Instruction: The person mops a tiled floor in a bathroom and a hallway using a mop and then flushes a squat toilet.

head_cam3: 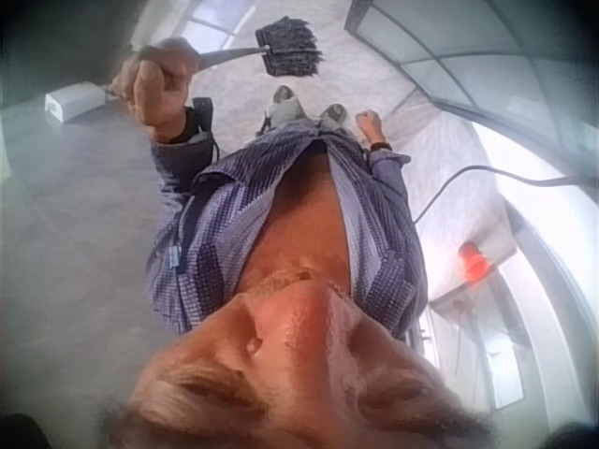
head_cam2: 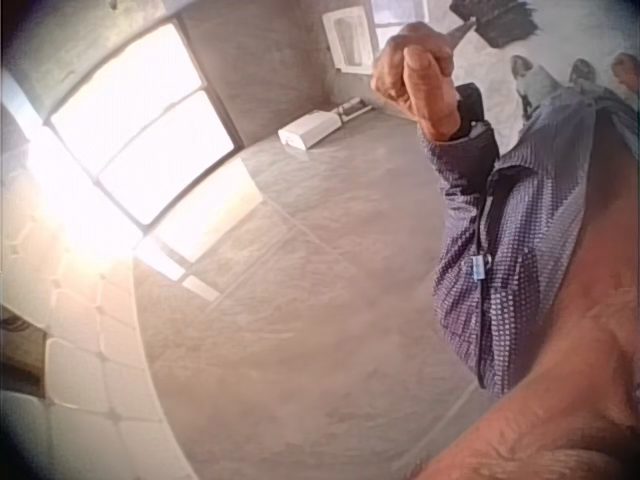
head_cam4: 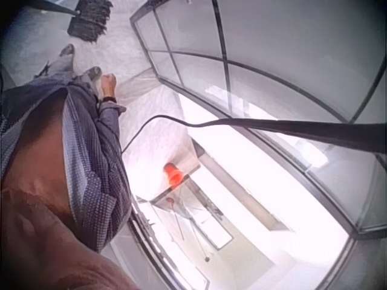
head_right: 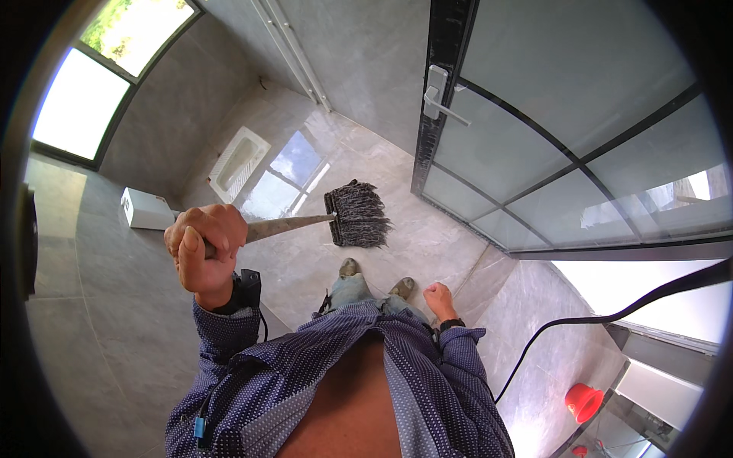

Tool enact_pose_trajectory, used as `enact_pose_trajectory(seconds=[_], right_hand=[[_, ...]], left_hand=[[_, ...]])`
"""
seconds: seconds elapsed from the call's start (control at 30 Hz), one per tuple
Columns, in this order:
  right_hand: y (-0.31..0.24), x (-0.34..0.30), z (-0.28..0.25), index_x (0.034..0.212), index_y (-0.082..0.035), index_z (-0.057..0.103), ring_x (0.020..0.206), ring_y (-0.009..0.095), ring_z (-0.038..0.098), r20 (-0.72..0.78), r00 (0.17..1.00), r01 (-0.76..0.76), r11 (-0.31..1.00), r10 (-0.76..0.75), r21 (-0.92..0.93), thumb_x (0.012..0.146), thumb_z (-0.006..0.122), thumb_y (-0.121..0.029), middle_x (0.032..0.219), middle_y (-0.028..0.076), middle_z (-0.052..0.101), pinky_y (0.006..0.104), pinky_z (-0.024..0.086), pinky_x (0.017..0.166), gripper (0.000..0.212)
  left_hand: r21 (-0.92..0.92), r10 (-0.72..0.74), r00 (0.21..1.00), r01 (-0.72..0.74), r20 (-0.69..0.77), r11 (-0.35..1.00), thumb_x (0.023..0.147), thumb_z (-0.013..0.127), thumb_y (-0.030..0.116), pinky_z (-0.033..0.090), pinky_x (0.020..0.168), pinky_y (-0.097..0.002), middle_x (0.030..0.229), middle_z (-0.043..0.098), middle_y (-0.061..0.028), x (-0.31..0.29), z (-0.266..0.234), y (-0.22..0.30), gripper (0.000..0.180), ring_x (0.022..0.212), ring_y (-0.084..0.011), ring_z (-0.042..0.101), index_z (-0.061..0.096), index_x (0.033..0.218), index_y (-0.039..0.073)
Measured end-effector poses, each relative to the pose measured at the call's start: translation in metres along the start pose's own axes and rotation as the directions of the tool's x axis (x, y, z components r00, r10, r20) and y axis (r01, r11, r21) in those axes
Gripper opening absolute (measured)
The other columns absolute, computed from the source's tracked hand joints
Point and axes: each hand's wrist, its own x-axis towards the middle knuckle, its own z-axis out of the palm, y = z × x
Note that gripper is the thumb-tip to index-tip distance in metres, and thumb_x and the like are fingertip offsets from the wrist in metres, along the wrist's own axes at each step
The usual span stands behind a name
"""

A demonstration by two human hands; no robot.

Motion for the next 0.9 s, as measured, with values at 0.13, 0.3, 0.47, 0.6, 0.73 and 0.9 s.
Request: enact_pose_trajectory(seconds=[0.13,0.3,0.47,0.6,0.73,0.9], right_hand=[[-0.001,-0.001,0.0,0.086,0.002,0.068,0.06,0.016,0.066,0.005,1.0,-0.012,1.0,0.012,0.004,0.082,0.067,-0.02,0.072,0.009,0.069,0.0308,0.052,0.059,0.022],[0.002,0.001,0.003,0.086,0.002,0.068,0.059,0.016,0.066,0.01,1.0,0.016,1.0,-0.016,0.016,0.083,0.066,-0.019,0.071,0.009,0.069,0.0305,0.052,0.059,0.022],[0.005,0.005,0.006,0.085,0.001,0.068,0.059,0.016,0.066,0.0,1.0,0.007,1.0,-0.007,-0.007,0.083,0.066,-0.019,0.071,0.008,0.069,0.0301,0.052,0.058,0.02],[0.006,0.005,0.007,0.085,0.001,0.068,0.059,0.016,0.066,-0.014,1.0,0.012,1.0,-0.012,0.004,0.082,0.065,-0.018,0.07,0.008,0.069,0.03,0.052,0.058,0.02],[-0.002,0.003,0.004,0.084,0.001,0.068,0.059,0.016,0.066,-0.006,1.0,0.009,1.0,-0.009,0.004,0.082,0.066,-0.019,0.071,0.009,0.069,0.0303,0.053,0.059,0.02],[-0.002,0.002,0.004,0.085,0.001,0.068,0.06,0.016,0.066,-0.004,1.0,-0.012,1.0,0.012,0.01,0.082,0.066,-0.019,0.072,0.009,0.07,0.0301,0.054,0.058,0.021]], left_hand=[[0.004,0.004,1.0,-0.004,-0.004,1.0,0.102,0.054,0.03,0.028,0.042,-0.0299,0.051,0.046,-0.003,-0.002,0.0,0.001,0.048,0.045,-0.0146,0.042,0.051,0.062,0.003],[0.024,0.041,0.999,-0.041,0.027,0.999,0.102,0.047,0.029,0.031,0.041,-0.0304,0.049,0.04,-0.0025,-0.003,-0.003,0.0,0.046,0.041,-0.0139,0.037,0.049,0.064,0.003],[0.037,0.053,0.998,-0.054,0.041,0.998,0.102,0.044,0.029,0.032,0.04,-0.0305,0.048,0.037,-0.0022,-0.002,-0.007,-0.001,0.044,0.04,-0.0136,0.035,0.049,0.066,0.003],[0.031,0.055,0.998,-0.056,0.036,0.998,0.102,0.044,0.03,0.031,0.04,-0.0303,0.047,0.038,-0.0023,-0.001,-0.008,-0.002,0.044,0.04,-0.0133,0.034,0.049,0.066,0.003],[0.043,0.044,0.999,-0.045,0.032,0.998,0.101,0.044,0.03,0.029,0.038,-0.0298,0.047,0.038,-0.0021,-0.001,-0.011,-0.002,0.044,0.04,-0.0124,0.033,0.049,0.066,0.004],[-0.025,0.028,0.999,-0.028,0.019,0.999,0.101,0.049,0.027,0.028,0.041,-0.0295,0.05,0.043,-0.0032,0.0,-0.012,0.0,0.045,0.042,-0.0124,0.037,0.05,0.064,0.003]])
